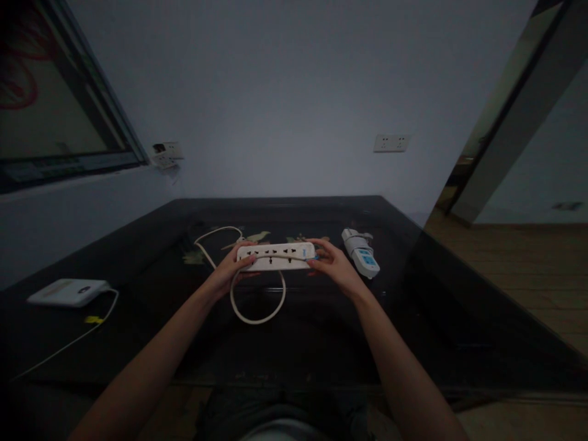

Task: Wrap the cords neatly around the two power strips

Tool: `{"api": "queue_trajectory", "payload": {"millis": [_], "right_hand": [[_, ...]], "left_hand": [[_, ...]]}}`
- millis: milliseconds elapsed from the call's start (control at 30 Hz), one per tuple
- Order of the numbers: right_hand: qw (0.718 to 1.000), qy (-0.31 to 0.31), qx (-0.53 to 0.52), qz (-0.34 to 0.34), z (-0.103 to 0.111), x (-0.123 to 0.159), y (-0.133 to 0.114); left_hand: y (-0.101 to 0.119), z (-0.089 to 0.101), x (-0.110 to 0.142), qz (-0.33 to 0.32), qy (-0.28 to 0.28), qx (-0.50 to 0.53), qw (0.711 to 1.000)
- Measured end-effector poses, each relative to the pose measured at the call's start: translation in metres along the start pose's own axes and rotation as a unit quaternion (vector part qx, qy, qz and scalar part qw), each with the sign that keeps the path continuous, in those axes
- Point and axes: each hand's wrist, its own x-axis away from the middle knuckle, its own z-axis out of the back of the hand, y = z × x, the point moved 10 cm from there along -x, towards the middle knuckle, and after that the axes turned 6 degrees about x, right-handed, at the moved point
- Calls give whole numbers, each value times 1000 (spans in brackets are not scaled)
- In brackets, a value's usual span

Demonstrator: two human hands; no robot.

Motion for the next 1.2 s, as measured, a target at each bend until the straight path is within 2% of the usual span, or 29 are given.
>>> {"api": "queue_trajectory", "payload": {"millis": [167, 233, 367, 433, 533, 633, 700, 767, 900, 1033, 1200], "right_hand": [[1000, -1, 14, 0, -1, -3, 8], [999, 1, 43, 6, 0, -5, 10], [985, 14, 156, 77, 2, -6, 0], [957, 30, 262, 121, 0, -4, -9], [886, 54, 434, 151, -9, 2, -19], [820, 49, 550, 152, -27, 6, -24], [791, 30, 594, 145, -40, 7, -24], [775, 7, 619, 126, -49, 8, -20], [777, -35, 623, 82, -56, 9, -11], [790, -45, 609, 54, -50, 9, -7], [791, -69, 608, 15, -43, 8, 4]], "left_hand": [[1, -6, 1, -13, -16, -19, 1000], [-1, -5, 0, -16, -7, -24, 1000], [0, -3, 0, -38, 20, -41, 998], [1, -4, 1, -47, 27, -60, 997], [1, -8, 4, -45, 42, -90, 994], [0, -17, 9, -44, 38, -117, 991], [-3, -24, 12, -43, 26, -129, 990], [-9, -30, 14, -34, 13, -125, 991], [-24, -37, 15, 2, -10, -98, 995], [-33, -37, 14, 22, -15, -80, 996], [-37, -36, 13, 23, -23, -84, 996]]}}
